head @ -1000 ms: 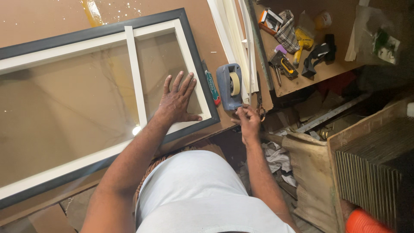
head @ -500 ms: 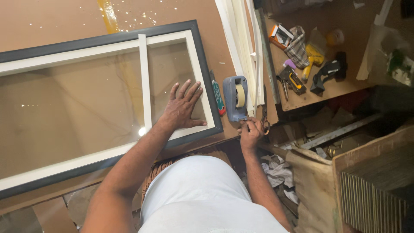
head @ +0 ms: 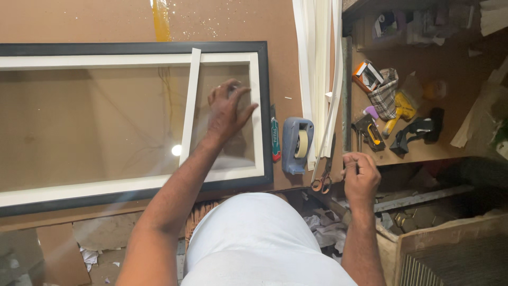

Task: The person lays a long white paper strip across a framed glass panel on the workbench, aligns it, and presses it down along the frame edge. They cut a small piece with scissors, tear and fit strip pieces, reposition the frame, and press the strips firmly onto the glass and frame edges.

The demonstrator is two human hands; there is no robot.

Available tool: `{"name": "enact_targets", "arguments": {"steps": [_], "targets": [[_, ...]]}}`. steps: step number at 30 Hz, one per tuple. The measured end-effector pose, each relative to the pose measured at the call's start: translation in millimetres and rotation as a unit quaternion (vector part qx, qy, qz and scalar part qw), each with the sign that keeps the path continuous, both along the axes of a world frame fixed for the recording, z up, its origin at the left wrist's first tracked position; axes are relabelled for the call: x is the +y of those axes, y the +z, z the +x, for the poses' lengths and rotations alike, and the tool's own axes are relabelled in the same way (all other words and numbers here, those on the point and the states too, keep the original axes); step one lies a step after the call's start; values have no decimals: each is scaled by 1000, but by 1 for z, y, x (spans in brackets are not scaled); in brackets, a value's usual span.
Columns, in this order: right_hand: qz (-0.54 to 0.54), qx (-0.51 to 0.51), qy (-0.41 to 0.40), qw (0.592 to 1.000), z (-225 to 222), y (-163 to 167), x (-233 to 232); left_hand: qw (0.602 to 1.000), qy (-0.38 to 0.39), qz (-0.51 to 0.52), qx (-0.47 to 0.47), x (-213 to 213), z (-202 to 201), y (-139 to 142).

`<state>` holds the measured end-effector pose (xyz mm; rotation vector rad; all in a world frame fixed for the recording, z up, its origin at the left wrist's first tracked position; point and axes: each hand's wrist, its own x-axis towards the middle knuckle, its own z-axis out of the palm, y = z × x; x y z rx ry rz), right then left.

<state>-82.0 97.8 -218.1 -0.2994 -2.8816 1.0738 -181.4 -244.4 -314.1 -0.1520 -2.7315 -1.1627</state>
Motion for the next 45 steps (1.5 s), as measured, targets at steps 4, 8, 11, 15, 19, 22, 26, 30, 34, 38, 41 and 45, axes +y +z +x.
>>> {"name": "enact_targets", "arguments": {"steps": [4,8,11,15,19,22,26,30,34,38,41,45], "targets": [[-42,31,82,995,-66,10,-17,996,69,-32,51,-8,-50,-10],[-58,59,198,977,-131,1,-46,996,75,-39,28,-9,-75,-18],[-87,42,247,964,-176,-12,-69,993,82,-77,22,-6,-78,-26],[-157,-15,266,951,-234,-39,-106,990,93,-101,26,-6,-84,-33],[-218,-130,309,916,-282,-69,-141,990,87,-109,22,-9,-86,-37],[-200,-154,362,897,-306,-92,-165,990,78,-116,23,-11,-86,-38],[-96,-114,436,887,-324,-114,-184,990,78,-117,25,-13,-86,-38],[-45,-38,485,873,-329,-122,-194,988,81,-129,19,-14,-85,-38],[-30,-69,475,877,-328,-117,-199,985,83,-147,22,-14,-85,-39],[-78,-127,451,880,-330,-106,-199,986,77,-145,20,-14,-85,-39],[-107,-146,443,878,-332,-99,-198,984,74,-163,10,-12,-84,-39],[-105,-137,442,880,-330,-98,-199,981,73,-180,10,-12,-86,-41]]}}
